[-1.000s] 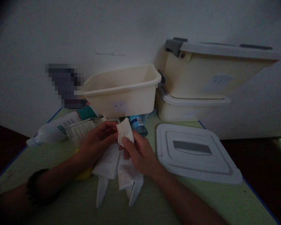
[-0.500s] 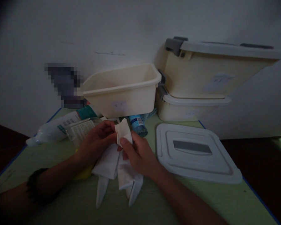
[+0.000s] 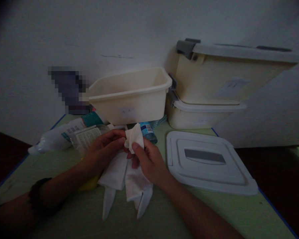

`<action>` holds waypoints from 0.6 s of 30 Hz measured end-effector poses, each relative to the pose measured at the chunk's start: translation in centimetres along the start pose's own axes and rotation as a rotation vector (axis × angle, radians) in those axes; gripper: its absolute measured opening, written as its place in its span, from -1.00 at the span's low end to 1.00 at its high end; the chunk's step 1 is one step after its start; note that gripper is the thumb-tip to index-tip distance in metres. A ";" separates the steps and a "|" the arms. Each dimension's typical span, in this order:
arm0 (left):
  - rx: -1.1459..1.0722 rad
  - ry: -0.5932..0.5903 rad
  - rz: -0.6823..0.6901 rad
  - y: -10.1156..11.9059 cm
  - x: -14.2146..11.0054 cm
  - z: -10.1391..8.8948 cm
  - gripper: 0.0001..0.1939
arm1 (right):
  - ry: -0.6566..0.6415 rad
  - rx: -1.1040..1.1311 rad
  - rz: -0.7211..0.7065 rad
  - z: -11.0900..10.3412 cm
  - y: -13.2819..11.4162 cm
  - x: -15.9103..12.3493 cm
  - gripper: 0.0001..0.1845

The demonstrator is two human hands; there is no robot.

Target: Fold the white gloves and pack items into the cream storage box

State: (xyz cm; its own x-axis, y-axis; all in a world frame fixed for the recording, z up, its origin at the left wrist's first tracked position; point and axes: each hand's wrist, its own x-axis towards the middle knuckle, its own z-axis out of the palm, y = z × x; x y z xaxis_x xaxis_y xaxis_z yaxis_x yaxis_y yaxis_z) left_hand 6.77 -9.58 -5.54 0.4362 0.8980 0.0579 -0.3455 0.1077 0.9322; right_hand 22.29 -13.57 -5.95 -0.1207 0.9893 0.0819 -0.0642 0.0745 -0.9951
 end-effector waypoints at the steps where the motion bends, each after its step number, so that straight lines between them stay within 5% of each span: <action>1: -0.001 -0.006 0.002 0.0 0.0 -0.1 -0.82 | 0.003 0.016 0.005 0.0 0.0 0.1 -0.70; 18: 0.020 0.028 -0.005 0.1 0.2 0.4 -0.72 | -0.083 -0.053 -0.002 -0.4 0.4 -0.3 -0.72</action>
State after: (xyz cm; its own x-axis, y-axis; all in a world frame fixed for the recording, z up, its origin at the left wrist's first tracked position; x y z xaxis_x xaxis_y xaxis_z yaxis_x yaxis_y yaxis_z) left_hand 7.13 -9.54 -5.27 0.4140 0.9092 0.0439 -0.3270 0.1036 0.9393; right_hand 22.66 -13.82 -6.37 -0.2029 0.9754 0.0857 -0.0124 0.0849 -0.9963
